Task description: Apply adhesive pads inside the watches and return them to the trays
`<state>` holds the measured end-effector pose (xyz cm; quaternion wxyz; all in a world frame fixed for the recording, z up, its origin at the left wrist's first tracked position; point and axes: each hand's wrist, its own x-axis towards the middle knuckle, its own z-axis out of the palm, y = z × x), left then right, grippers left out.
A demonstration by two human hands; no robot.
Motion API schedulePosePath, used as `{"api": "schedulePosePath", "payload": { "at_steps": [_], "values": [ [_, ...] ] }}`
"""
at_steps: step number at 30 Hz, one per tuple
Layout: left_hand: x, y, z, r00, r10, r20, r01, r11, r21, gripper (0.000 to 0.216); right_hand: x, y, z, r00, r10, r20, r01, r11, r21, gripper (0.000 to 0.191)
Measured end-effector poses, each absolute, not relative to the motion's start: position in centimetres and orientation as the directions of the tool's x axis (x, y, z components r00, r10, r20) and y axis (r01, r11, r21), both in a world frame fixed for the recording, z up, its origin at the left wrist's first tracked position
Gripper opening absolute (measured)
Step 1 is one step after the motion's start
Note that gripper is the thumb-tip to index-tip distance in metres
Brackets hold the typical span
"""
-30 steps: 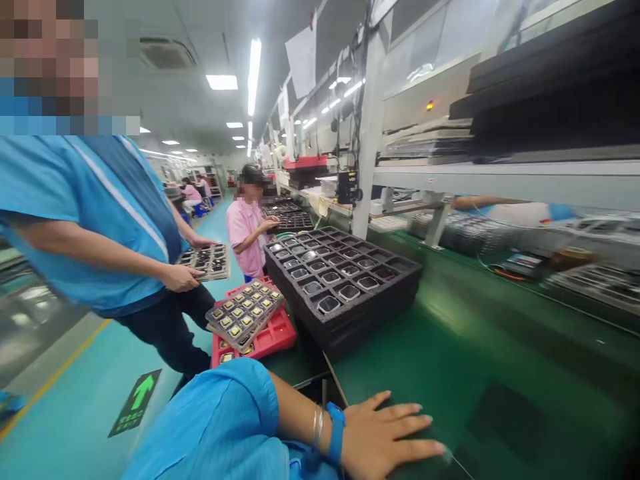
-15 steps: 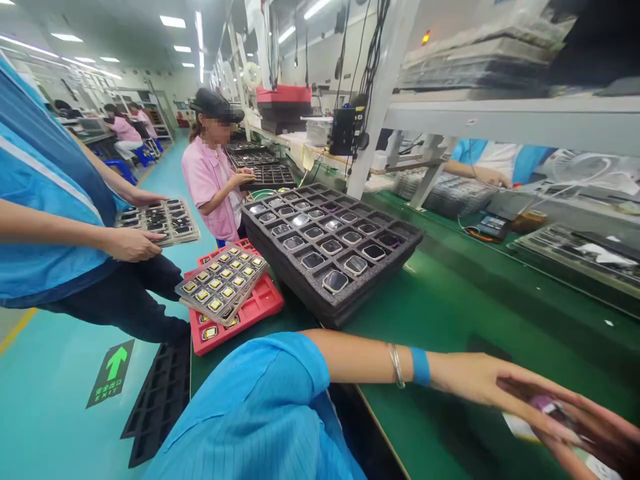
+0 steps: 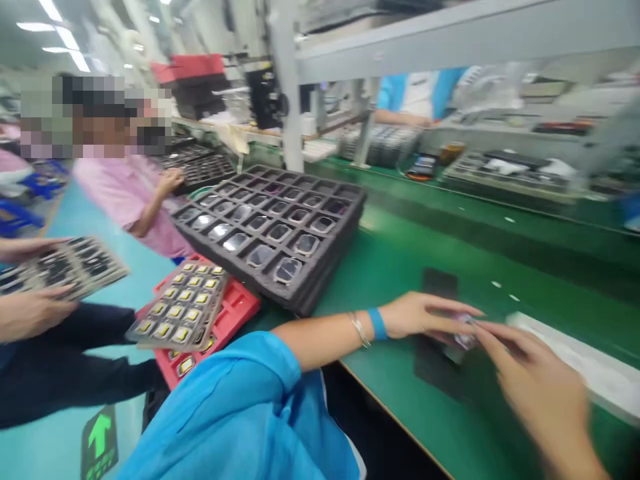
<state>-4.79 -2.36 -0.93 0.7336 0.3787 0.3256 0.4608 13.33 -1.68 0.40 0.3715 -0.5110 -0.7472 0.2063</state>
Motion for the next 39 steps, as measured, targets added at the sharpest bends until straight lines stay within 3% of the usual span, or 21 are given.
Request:
{"api": "schedulePosePath", "payload": {
  "at_steps": [4, 10, 17, 23, 32, 39],
  "values": [
    [-4.8, -2.9, 0.0, 0.325, 0.938, -0.118, -0.433, 0.259, 0.864, 0.074, 12.4, -2.5, 1.0, -0.147, 0.927, 0.344, 0.463, 0.372, -0.804, 0.038],
    [-4.8, -3.0, 0.4, 0.317, 0.941, -0.119, -0.444, 0.258, 0.858, 0.056, 11.5, -2.8, -0.5, -0.056, 0.874, 0.483, 0.362, 0.469, -0.805, 0.020],
    [-5.2, -2.7, -0.1, 0.335, 0.933, -0.134, -0.490, 0.294, 0.821, 0.054, 11.9, -2.5, -1.0, -0.148, 0.667, 0.730, 0.534, 0.676, -0.509, 0.016],
    [-5.2, -2.4, 0.0, 0.328, 0.941, -0.079, -0.535, 0.254, 0.806, 0.053, 12.2, -2.3, -0.4, -0.144, 0.764, 0.629, 0.391, 0.628, -0.673, 0.013],
    [-5.3, -2.3, -0.2, 0.255, 0.967, 0.014, -0.482, 0.115, 0.869, 0.055, 11.7, -3.1, -0.1, -0.160, 0.606, 0.779, 0.469, 0.741, -0.480, 0.007],
    [-5.1, -2.2, -0.6, 0.217, 0.969, 0.114, -0.448, -0.005, 0.894, 0.052, 11.9, -2.8, -0.3, -0.240, 0.537, 0.809, 0.520, 0.775, -0.360, 0.013]
  ]
}}
